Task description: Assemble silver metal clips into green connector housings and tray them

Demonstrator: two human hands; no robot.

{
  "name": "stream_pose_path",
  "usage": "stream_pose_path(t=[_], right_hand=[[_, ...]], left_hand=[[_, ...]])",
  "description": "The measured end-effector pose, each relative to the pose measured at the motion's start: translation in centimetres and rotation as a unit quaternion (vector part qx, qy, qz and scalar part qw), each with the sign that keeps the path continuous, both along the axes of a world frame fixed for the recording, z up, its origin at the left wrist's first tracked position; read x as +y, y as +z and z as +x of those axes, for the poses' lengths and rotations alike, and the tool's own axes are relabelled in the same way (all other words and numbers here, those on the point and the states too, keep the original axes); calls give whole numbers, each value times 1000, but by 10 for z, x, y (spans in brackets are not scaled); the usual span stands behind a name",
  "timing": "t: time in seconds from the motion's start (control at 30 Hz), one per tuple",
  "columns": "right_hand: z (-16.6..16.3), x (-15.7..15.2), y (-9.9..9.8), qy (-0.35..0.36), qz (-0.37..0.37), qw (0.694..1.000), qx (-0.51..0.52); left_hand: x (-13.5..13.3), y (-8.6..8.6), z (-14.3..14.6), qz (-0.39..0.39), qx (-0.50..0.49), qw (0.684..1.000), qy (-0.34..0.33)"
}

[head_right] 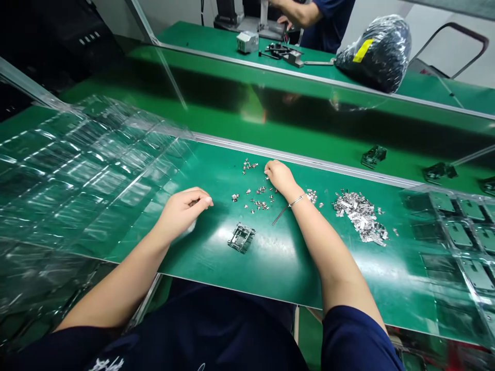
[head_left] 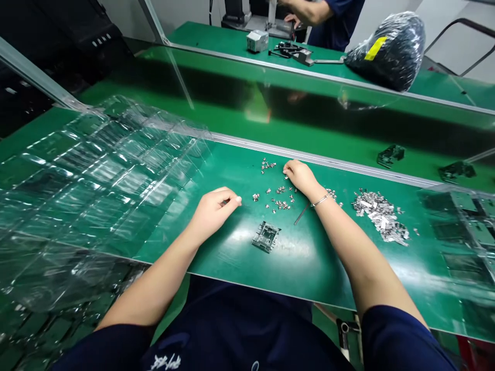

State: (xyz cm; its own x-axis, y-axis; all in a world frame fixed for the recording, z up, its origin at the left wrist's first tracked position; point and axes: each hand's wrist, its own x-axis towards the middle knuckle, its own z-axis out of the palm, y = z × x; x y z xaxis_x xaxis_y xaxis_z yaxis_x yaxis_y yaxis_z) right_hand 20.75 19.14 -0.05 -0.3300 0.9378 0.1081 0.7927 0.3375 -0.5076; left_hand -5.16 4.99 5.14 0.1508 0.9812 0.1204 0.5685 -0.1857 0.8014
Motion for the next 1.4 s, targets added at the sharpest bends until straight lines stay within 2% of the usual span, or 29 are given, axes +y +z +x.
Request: stream_pose_path(t=[0.23, 0.33, 0.37, 0.43, 0.53, 0.57, 0.63, 0.7, 0.8, 0.87, 0.97, 1.03, 1.13, 1.2, 1.3, 1.4], right_hand=[[13, -8, 8, -47, 11, 993, 112], [10, -9, 14, -80, 6, 982, 170], [6, -12, 18, -89, -2, 972, 218], [-9, -25, 28, -88, -46, 922, 375], [-43, -60, 46, -34, -147, 784, 602], [-54, -73, 52, -19, -167, 757, 632], [-70, -97, 60, -14, -176, 727, 663], [-77, -112, 64, -24, -171, 718, 675], [-75, -117, 61, -34, -180, 724, 665], [-72, -111, 54, -38, -178, 738, 650], [-64, -102, 43, -52, -165, 773, 611], [-54, -106, 41, -58, -160, 807, 565], [-28, -130, 41, -52, -130, 874, 465], [-7, -154, 39, -71, -107, 898, 421], [16, -182, 27, -109, -133, 897, 407], [29, -199, 11, -97, -198, 901, 373]], left_hand=[[8, 16, 23, 40, -4, 998, -43], [14, 17, 26, 55, -5, 997, -62], [17, 16, 27, 54, -14, 997, -61], [24, 13, 33, 47, -60, 996, -52], [31, 8, 48, 48, -169, 984, -33], [31, 7, 54, 57, -198, 978, -24], [29, 6, 62, 81, -231, 970, -1], [24, 6, 66, 91, -243, 966, 17], [24, 1, 67, 51, -274, 960, 9], [34, -5, 67, 5, -312, 950, -1], [53, -15, 63, -25, -327, 944, 20], [52, -19, 52, -25, -315, 948, 45], [16, -24, 25, 5, -248, 968, 39], [-21, -27, 7, 22, -160, 987, 4], [-58, -33, -9, -57, -77, 995, -30], [-64, -40, -11, -111, -41, 991, -55]])
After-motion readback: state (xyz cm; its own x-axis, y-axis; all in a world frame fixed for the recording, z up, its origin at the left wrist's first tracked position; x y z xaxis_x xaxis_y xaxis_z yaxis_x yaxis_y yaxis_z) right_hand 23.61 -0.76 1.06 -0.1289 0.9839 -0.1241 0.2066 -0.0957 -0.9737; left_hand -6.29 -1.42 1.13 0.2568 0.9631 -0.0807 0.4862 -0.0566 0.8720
